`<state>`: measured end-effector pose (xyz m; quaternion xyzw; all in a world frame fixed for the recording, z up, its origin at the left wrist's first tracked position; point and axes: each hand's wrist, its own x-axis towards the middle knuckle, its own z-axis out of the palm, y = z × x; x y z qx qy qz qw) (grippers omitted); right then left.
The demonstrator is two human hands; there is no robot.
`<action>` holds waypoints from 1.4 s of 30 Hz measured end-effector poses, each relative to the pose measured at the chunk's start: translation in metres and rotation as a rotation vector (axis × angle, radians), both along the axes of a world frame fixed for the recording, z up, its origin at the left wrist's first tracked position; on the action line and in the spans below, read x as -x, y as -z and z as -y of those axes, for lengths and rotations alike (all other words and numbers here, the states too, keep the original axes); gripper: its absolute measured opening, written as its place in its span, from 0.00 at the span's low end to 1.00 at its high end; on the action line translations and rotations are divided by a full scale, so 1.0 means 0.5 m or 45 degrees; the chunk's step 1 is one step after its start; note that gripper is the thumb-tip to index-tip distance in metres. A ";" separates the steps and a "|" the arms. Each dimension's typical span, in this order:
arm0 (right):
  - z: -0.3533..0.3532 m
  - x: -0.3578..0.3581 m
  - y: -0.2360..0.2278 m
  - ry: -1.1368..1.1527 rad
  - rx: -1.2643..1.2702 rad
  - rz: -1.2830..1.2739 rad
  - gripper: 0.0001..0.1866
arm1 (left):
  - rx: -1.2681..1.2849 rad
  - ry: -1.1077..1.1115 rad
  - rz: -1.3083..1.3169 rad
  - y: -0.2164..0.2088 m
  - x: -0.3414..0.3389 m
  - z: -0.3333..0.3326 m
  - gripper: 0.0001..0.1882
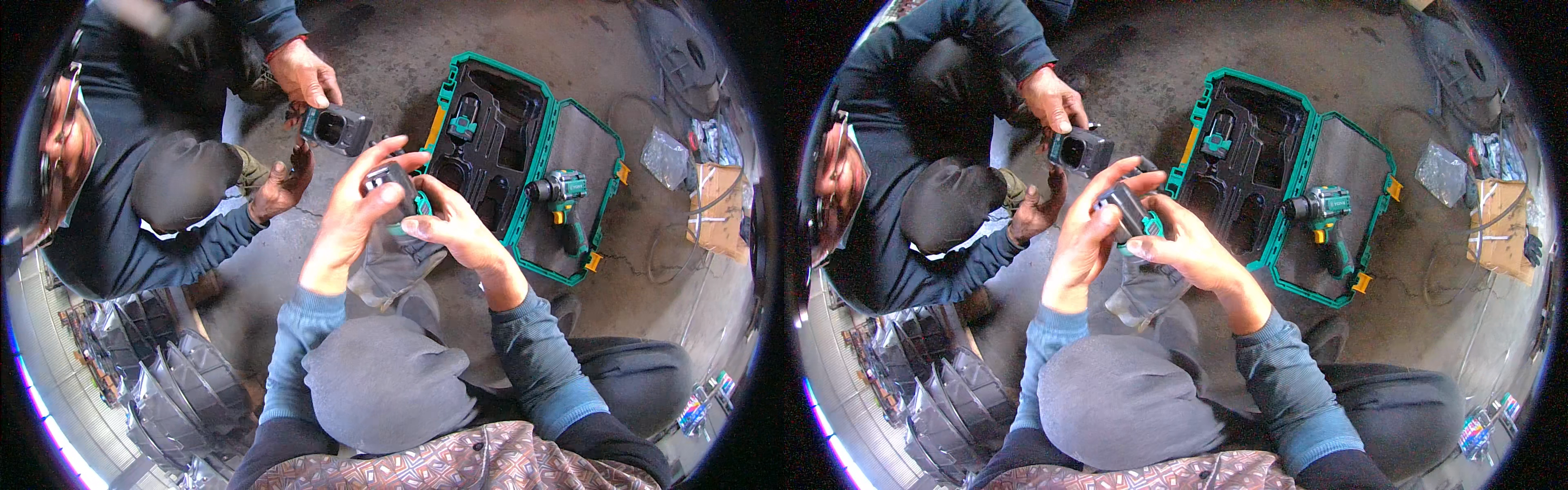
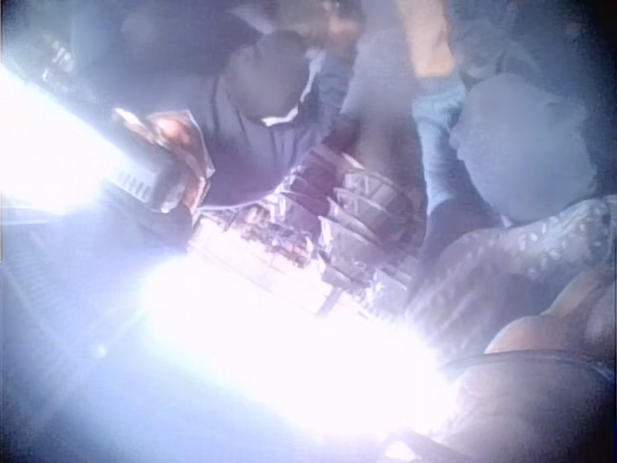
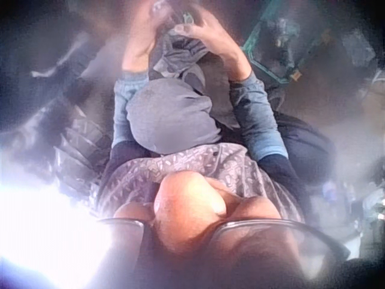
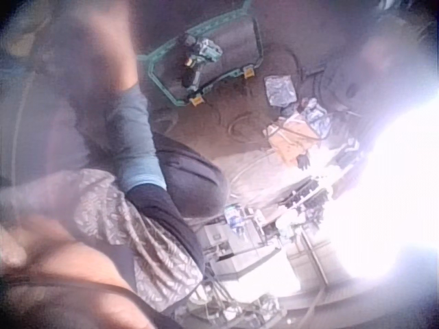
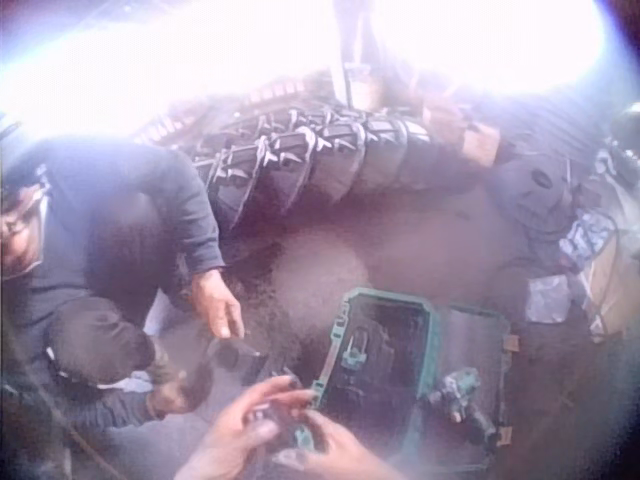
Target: The person sits on the floor and assembles a cordless drill by attaching a battery pack to the tool. They handle the battery and drill, then place the assembled drill into a green carrying case.
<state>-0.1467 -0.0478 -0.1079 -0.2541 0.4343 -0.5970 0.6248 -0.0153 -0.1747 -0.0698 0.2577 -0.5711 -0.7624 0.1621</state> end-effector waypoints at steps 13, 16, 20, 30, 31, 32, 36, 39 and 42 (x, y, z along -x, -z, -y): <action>-0.010 -0.010 -0.020 0.142 0.121 -0.316 0.40 | -0.287 -0.558 -0.057 -0.017 0.062 -0.067 0.08; -0.017 -0.014 -0.011 0.138 0.099 -0.306 0.40 | -0.278 -0.565 -0.032 -0.006 0.063 -0.066 0.06; -0.018 0.010 -0.030 -0.031 0.000 -0.375 0.40 | -0.275 -0.520 -0.039 0.004 0.057 -0.066 0.06; -0.025 -0.007 -0.015 0.071 -0.024 0.223 0.38 | -0.797 -0.621 -0.112 0.036 0.059 -0.027 0.16; -0.025 -0.009 -0.011 0.064 -0.048 0.209 0.37 | -0.864 -0.632 -0.124 0.040 0.054 -0.025 0.16; -0.024 -0.011 -0.007 0.056 -0.073 0.196 0.36 | -0.931 -0.643 -0.136 0.045 0.049 -0.023 0.16; -0.012 -0.024 0.012 0.193 -0.080 0.173 0.25 | -0.999 -0.586 -0.204 0.091 0.040 -0.023 0.19; -0.012 -0.024 0.021 0.244 -0.031 0.239 0.23 | -1.029 -0.663 -0.159 0.092 0.044 -0.027 0.20; -0.012 -0.020 0.041 0.232 -0.011 0.343 0.22 | -1.081 -0.655 -0.200 0.105 0.040 -0.024 0.22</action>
